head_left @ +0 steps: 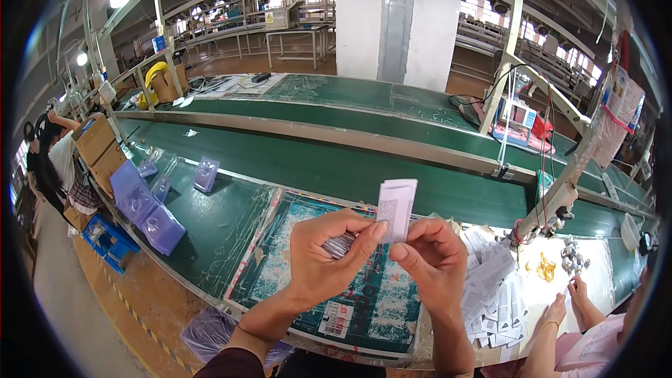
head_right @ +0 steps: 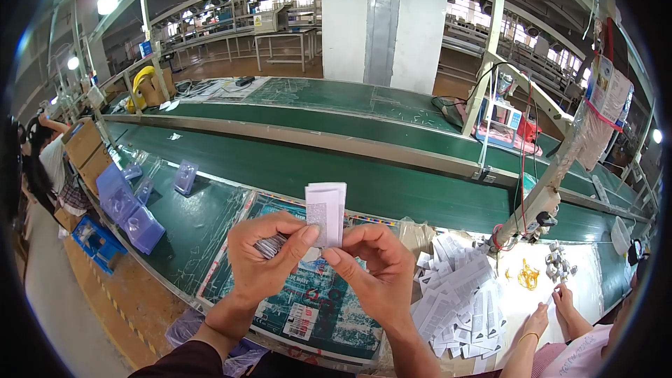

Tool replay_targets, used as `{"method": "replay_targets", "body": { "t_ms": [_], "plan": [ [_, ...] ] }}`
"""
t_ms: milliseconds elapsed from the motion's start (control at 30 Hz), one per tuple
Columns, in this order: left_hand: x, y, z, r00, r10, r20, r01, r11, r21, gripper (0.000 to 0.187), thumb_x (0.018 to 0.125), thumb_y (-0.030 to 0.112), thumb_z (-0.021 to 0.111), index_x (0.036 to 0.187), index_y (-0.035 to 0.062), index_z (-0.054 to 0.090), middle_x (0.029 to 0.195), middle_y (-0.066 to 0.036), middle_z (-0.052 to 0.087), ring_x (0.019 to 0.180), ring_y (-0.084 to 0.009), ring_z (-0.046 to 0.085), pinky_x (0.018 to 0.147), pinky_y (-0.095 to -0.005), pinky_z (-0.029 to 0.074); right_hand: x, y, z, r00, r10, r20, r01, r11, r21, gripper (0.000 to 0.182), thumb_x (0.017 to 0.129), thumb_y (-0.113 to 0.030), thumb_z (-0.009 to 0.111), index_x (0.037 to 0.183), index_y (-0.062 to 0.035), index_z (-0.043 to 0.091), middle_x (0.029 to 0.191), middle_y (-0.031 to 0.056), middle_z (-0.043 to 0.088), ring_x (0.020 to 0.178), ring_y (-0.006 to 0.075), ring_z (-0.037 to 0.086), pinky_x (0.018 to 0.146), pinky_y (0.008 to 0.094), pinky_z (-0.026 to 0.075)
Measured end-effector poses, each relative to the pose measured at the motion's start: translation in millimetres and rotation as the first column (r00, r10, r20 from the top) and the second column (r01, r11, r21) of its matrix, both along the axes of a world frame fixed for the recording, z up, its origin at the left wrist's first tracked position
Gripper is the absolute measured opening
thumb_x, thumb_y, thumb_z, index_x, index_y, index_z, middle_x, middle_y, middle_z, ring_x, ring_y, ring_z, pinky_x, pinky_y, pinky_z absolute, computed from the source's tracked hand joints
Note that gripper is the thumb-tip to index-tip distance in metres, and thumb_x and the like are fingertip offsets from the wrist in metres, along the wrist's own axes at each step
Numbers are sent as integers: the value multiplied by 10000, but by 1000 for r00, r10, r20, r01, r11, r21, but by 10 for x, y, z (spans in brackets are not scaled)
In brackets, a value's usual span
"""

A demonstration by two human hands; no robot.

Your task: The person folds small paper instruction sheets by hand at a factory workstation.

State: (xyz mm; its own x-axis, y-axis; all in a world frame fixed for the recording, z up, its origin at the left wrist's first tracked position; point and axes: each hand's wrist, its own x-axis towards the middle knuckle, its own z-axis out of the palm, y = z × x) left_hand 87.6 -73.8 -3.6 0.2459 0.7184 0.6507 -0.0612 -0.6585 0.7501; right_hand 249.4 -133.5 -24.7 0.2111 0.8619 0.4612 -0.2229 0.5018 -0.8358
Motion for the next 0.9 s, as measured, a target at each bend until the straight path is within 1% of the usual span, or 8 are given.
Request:
{"method": "replay_targets", "body": {
  "t_ms": [167, 333, 433, 533, 633, 767, 833, 900],
  "plan": [
    [32, -24, 0, 1000, 3, 4, -3, 999, 47, 79, 868, 43, 758, 901, -25, 735, 785, -97, 722, 677, -107, 650, 594, -227, 479, 39, 66, -95, 997, 65, -48, -63, 997, 42, 140, 889, 36, 725, 986, 22, 624, 962, 86, 689, 858, 117, 657, 785, 254, 544],
    [76, -18, -30, 999, 37, 11, -37, 997, 67, 67, 864, 28, 758, 902, -23, 737, 769, -94, 717, 661, -104, 648, 571, -229, 472, -48, 83, -107, 964, 78, -254, -76, 997, 17, 115, 905, 19, 711, 996, 30, 642, 971, 107, 709, 860, 132, 685, 776, 266, 561],
    [79, -26, -31, 998, 62, 15, -63, 997, 53, 59, 860, 19, 758, 895, -23, 736, 766, -93, 716, 649, -106, 646, 558, -229, 467, -61, 43, -14, 967, 61, -246, -80, 994, -68, 120, 912, 14, 702, 1019, 38, 653, 997, 117, 715, 887, 136, 690, 812, 283, 573],
    [57, -67, -8, 998, 57, 21, -57, 998, -18, 54, 859, 16, 757, 890, -22, 735, 771, -98, 720, 655, -118, 659, 564, -232, 477, -43, 34, -28, 980, 93, -177, -102, 994, -40, 150, 910, 11, 705, 1048, 43, 655, 1009, 120, 718, 898, 148, 697, 832, 291, 583],
    [69, -37, -37, 997, 74, 8, -75, 995, 72, 58, 855, 16, 759, 894, -21, 734, 776, -104, 722, 668, -130, 675, 576, -237, 490, 5, 22, -18, 995, 45, -88, -50, 997, -58, 159, 903, 4, 716, 1046, 44, 660, 987, 107, 719, 881, 149, 699, 816, 283, 591],
    [107, -30, -28, 998, 65, -3, -64, 990, 123, 71, 852, 22, 765, 899, -21, 734, 785, -111, 724, 681, -135, 684, 589, -239, 500, 31, 44, -83, 989, 46, -139, -50, 998, -25, 234, 900, 11, 715, 1118, 46, 636, 978, 112, 718, 860, 153, 701, 779, 274, 596],
    [106, -36, -34, 997, 72, -3, -71, 990, 123, 82, 848, 26, 770, 905, -20, 733, 793, -112, 725, 682, -139, 686, 595, -241, 505, -15, 53, -24, 961, 58, -271, -52, 998, 31, 337, 894, 23, 715, 1206, 47, 589, 968, 122, 716, 847, 153, 701, 763, 266, 597],
    [101, -27, -45, 996, 84, -5, -83, 990, 111, 83, 848, 26, 772, 906, -19, 733, 797, -112, 726, 688, -138, 687, 601, -242, 508, -31, 58, -64, 973, 42, -228, -34, 999, 41, 349, 909, 15, 700, 1233, 43, 571, 972, 129, 716, 843, 157, 700, 768, 273, 594]
  ]
}}
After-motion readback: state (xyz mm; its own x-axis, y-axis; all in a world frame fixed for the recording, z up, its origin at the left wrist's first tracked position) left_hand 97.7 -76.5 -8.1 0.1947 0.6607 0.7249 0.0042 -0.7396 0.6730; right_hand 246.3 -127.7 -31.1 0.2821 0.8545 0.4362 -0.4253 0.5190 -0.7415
